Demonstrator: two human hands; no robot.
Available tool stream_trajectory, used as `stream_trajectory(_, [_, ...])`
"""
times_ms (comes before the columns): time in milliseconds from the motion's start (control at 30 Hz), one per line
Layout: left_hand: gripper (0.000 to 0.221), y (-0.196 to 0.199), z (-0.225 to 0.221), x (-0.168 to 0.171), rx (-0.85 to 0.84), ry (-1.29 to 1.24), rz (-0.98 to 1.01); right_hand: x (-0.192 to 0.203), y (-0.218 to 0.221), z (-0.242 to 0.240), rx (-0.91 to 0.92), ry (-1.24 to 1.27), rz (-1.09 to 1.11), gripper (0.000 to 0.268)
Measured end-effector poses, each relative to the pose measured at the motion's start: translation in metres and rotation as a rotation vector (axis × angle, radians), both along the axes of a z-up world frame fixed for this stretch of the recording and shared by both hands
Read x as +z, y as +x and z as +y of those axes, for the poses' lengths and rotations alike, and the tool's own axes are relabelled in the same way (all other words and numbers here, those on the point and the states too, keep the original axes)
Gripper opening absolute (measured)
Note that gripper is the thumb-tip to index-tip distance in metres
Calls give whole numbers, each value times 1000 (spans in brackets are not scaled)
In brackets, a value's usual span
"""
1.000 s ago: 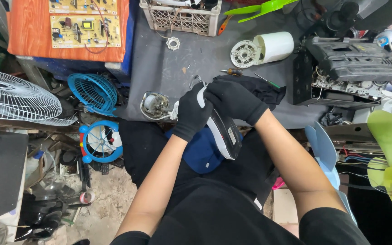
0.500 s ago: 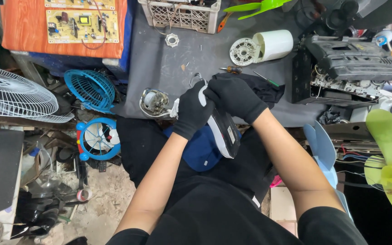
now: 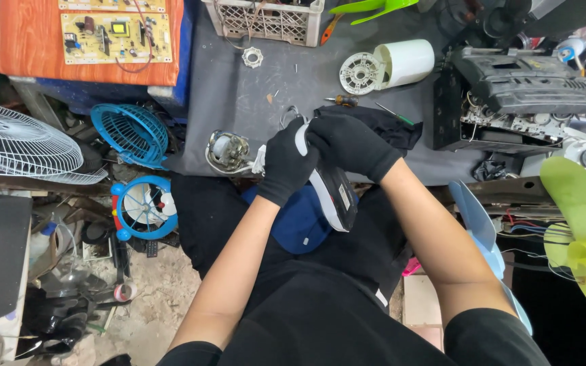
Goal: Installing a fan motor into its housing using a screwdriver and manual assembly.
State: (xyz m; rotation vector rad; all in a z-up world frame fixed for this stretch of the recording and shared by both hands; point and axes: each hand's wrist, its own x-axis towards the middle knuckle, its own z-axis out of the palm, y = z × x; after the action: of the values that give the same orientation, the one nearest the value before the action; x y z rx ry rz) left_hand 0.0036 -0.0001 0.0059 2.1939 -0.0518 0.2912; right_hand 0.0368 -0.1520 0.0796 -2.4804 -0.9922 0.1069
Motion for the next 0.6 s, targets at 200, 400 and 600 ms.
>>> stream_trajectory(200, [59, 4, 1, -6, -26, 27, 49, 9, -10, 6, -10, 101, 7, 27])
stream_trajectory(400, [89, 0, 25, 9, -326, -115, -33, 5, -21, 3, -162, 310, 56, 25])
stream_trajectory(600, [95, -5, 29, -6, -378, 324, -114, -68, -32, -10, -371, 452, -6, 20])
